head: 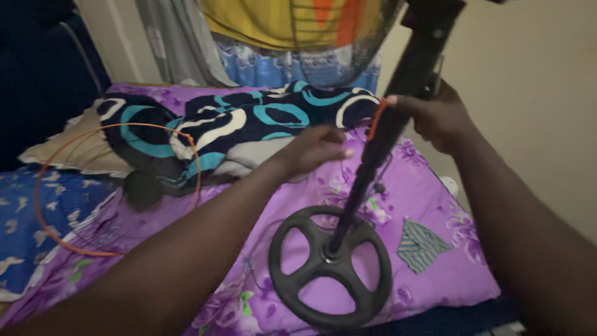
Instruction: The person assembles a standing fan by attaching the front grille to the fan head, securing the fan head to the stand, and adjusting the height. The person then attaches the rear grille to complete the assembly.
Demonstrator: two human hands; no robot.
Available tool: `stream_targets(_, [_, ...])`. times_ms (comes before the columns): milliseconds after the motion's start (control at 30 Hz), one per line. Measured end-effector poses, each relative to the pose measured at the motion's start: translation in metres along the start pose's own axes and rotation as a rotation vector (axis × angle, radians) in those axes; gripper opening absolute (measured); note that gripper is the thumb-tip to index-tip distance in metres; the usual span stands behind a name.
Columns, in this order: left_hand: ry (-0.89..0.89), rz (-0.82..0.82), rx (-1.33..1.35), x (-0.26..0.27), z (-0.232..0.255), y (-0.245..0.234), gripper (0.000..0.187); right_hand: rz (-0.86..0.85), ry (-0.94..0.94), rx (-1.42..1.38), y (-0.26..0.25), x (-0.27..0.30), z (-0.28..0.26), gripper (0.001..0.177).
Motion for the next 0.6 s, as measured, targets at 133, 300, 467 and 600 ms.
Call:
stream_targets(133, [0.221, 0.008, 0.417, -0.056, 0.033, 0.008, 0.061, 0.071, 0.022, -0.110, -0.007, 0.015, 0.018, 0.055])
stream_targets(300, [0.037, -0.112, 0.457, -0.094, 0.002, 0.039, 0.059, 0.059, -0.130, 0.027, -0.005, 0.015, 0.012, 0.073])
stream_targets(467, [0.093, -0.078, 0.812, -0.113, -0.046, 0.072, 0.042, 0.446, -0.032, 0.544, 0.020, 0.023, 0.002, 0.090])
stream_targets(600, [0.035, 0.086, 0.426, -0.117, -0.063, 0.085, 0.046, 0.486, 0.130, 0.541, 0.027, 0.037, 0.008, 0.089])
Point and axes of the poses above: each hand's wrist, its own x-axis away from the middle knuckle, its own y-axis out of the palm, z = x × y, the point moved 9 cm from there along -x, towards the middle knuckle, and after that the axes turned 14 degrees about -z, right-handed, at the moved point
